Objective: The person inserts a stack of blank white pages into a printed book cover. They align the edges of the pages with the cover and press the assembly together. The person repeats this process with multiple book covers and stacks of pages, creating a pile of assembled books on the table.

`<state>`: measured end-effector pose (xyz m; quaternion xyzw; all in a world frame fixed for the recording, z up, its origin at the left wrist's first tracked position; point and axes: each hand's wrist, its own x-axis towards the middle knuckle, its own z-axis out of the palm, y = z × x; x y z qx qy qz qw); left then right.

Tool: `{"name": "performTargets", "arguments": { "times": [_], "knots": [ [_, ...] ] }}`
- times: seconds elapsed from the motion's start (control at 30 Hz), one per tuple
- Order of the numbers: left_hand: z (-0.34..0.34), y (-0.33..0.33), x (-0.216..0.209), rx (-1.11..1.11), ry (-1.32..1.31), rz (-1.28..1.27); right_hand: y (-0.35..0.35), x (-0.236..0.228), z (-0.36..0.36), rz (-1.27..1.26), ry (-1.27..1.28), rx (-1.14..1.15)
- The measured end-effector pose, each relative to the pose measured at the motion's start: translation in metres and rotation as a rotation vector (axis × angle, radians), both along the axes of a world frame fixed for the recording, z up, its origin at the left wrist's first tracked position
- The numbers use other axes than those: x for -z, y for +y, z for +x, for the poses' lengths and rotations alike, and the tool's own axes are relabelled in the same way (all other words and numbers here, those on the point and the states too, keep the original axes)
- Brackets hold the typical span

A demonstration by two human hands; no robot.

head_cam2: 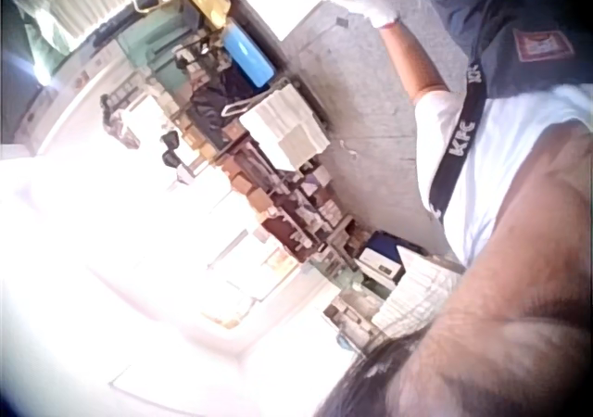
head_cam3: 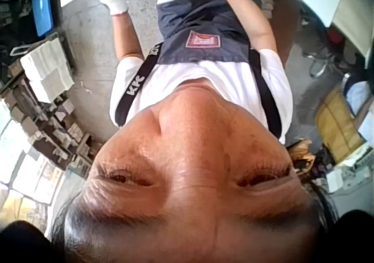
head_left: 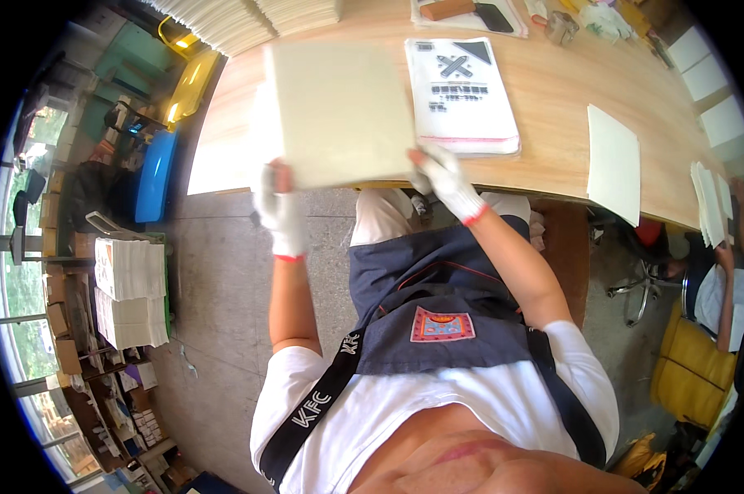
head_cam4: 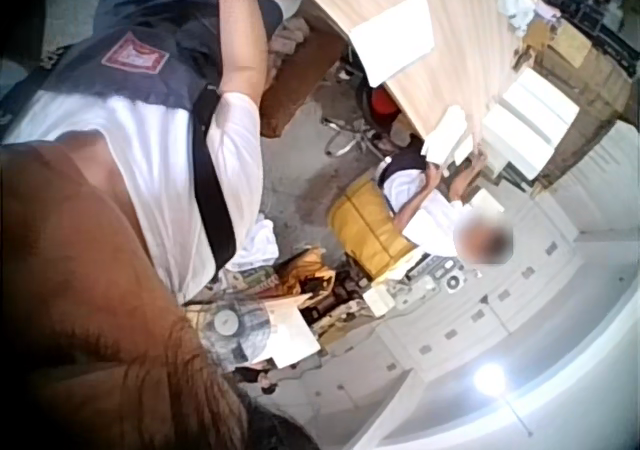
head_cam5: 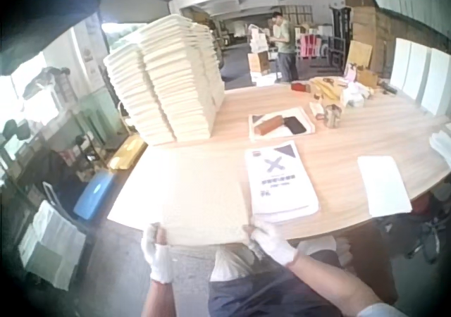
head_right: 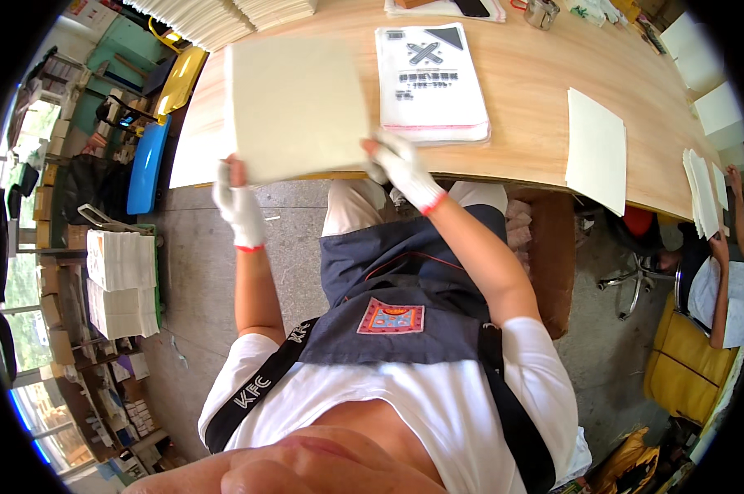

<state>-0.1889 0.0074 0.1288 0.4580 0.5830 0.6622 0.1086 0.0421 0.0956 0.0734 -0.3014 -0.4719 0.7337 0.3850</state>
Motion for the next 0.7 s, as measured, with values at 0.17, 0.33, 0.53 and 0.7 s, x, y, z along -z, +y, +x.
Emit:
{"name": "performTargets", "arguments": {
  "times": [0.17, 0.33, 0.53, 0.7],
  "knots": [
    [-0.096, 0.01, 0.009, -0.166, 0.195, -0.382, 0.024, -0.027, -0.081, 0.343, -0.586, -0.076],
    [-0.103, 0.006, 0.076, -0.077, -0.347, -0.064, 0.016, -0.007, -0.057, 0.095, -0.233, -0.034],
    [-0.057, -0.033, 0.125, -0.293, -0.477, -0.108, -0.013, 0.045, 0.118, -0.211, 0.146, 0.655],
    [-0.021, -0.058, 0.193, -0.118, -0.305, -0.289, -0.021, 0.086, 0.278, -0.374, 0.121, 1.225]
  ]
}}
